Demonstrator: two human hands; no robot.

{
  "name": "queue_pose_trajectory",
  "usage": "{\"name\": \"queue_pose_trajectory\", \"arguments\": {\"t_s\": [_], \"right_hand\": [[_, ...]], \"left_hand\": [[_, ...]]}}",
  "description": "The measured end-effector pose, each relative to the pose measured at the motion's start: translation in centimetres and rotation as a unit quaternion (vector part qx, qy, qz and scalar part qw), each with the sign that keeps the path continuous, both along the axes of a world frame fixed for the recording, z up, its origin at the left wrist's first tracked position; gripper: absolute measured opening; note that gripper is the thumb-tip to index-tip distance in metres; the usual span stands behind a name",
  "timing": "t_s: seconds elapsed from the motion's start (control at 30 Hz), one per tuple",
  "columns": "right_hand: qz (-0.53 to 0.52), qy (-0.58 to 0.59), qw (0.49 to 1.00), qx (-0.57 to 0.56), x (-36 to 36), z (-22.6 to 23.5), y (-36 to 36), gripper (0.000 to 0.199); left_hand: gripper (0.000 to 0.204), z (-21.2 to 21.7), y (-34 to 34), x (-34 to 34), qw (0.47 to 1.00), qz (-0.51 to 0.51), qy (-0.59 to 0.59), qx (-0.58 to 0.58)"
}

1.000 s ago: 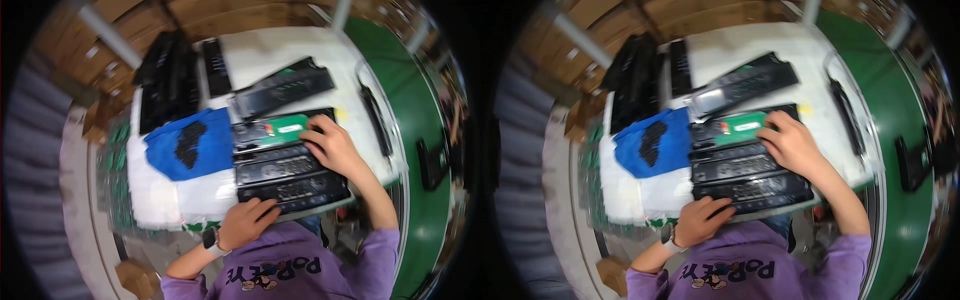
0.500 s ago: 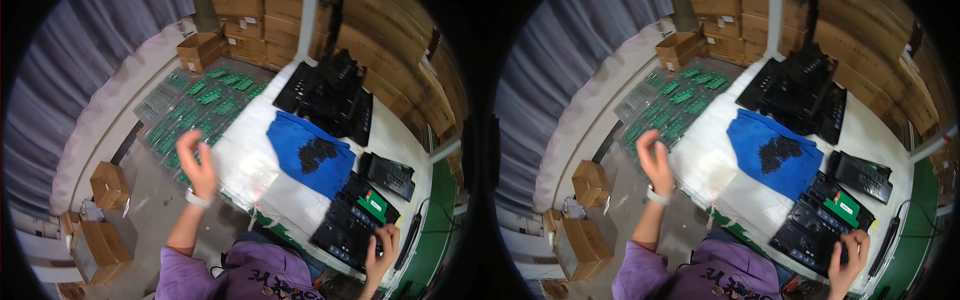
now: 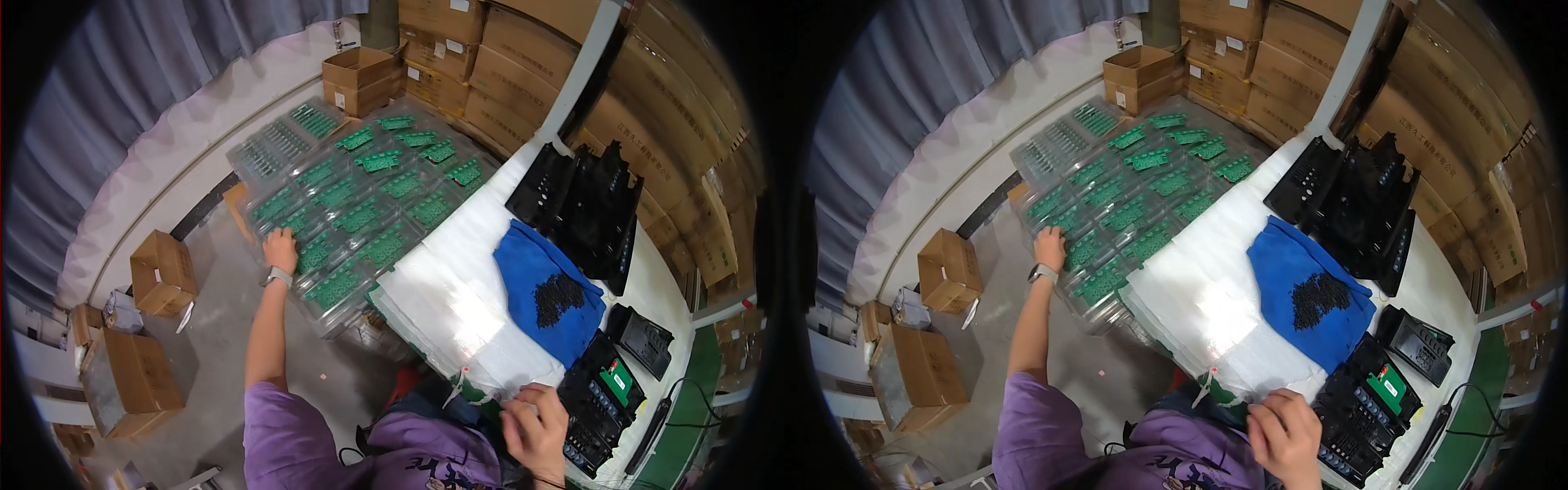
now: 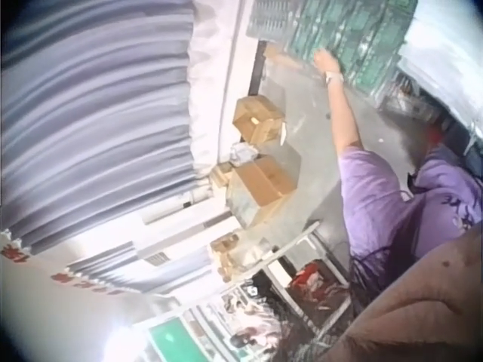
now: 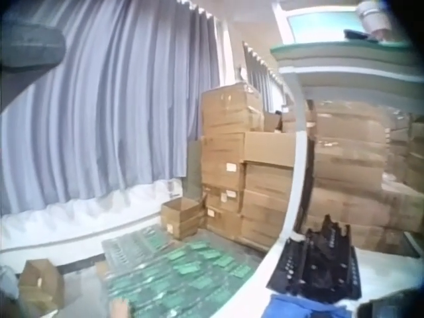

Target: The recorder is assembling electronic components by inserting circuit boards into plastic housings and securing them with an electric screwdriver.

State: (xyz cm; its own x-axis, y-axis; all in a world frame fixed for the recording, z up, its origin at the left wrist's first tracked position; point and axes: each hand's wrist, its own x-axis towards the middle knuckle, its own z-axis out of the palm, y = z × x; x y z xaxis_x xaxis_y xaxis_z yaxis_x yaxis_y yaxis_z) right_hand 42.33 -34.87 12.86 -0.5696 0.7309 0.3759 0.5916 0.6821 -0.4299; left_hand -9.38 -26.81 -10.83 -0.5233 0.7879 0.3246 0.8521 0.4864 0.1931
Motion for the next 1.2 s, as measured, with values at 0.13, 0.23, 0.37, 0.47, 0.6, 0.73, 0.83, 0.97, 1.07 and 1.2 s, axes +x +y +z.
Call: {"name": "queue_pose_trajectory", "arguments": {"t_s": [0.13,0.23,0.37,0.47,0.6,0.73,0.83,0.97,1.07,1.2], "right_hand": [[0.028,-0.007,1.000,0.012,-1.7,-1.5,0.6,0.023],[0.019,-0.011,1.000,-0.001,-1.9,-2.4,0.6,0.023],[-0.013,0.006,0.999,-0.033,-1.9,-3.1,0.5,0.018],[-0.015,0.010,1.000,-0.018,-2.5,-3.6,0.7,0.019],[-0.032,-0.001,0.999,0.000,-3.1,-4.3,1.0,0.020],[-0.039,0.005,0.999,-0.004,-3.9,-4.3,1.5,0.020],[-0.030,0.015,0.999,-0.021,-4.5,-4.2,1.6,0.019],[-0.043,0.044,0.997,-0.045,-3.7,-4.5,1.6,0.018],[-0.042,0.051,0.996,-0.055,-3.4,-4.4,2.0,0.017],[-0.035,0.051,0.996,-0.065,-3.3,-4.5,2.3,0.017]], "left_hand": [[0.011,0.2,0.0,-2.6,0.997,-0.061,-0.008,0.044],[0.010,1.6,-0.1,-4.1,0.994,-0.088,0.001,0.071],[0.012,1.8,-3.0,-9.7,0.998,-0.067,-0.020,-0.002],[0.019,1.1,-5.3,-10.9,0.996,0.003,0.007,-0.085],[0.030,3.3,-2.4,-1.9,0.998,-0.063,0.003,0.005],[0.049,4.7,-1.0,7.6,0.988,-0.152,-0.012,0.003],[0.059,2.1,-1.8,7.9,0.992,-0.116,0.008,-0.044],[0.058,2.1,-3.6,6.0,0.984,-0.162,-0.069,0.010],[0.055,2.4,-5.9,4.6,0.976,-0.195,-0.090,0.022],[0.041,3.6,-7.4,4.1,0.970,-0.194,-0.141,0.024]]}}
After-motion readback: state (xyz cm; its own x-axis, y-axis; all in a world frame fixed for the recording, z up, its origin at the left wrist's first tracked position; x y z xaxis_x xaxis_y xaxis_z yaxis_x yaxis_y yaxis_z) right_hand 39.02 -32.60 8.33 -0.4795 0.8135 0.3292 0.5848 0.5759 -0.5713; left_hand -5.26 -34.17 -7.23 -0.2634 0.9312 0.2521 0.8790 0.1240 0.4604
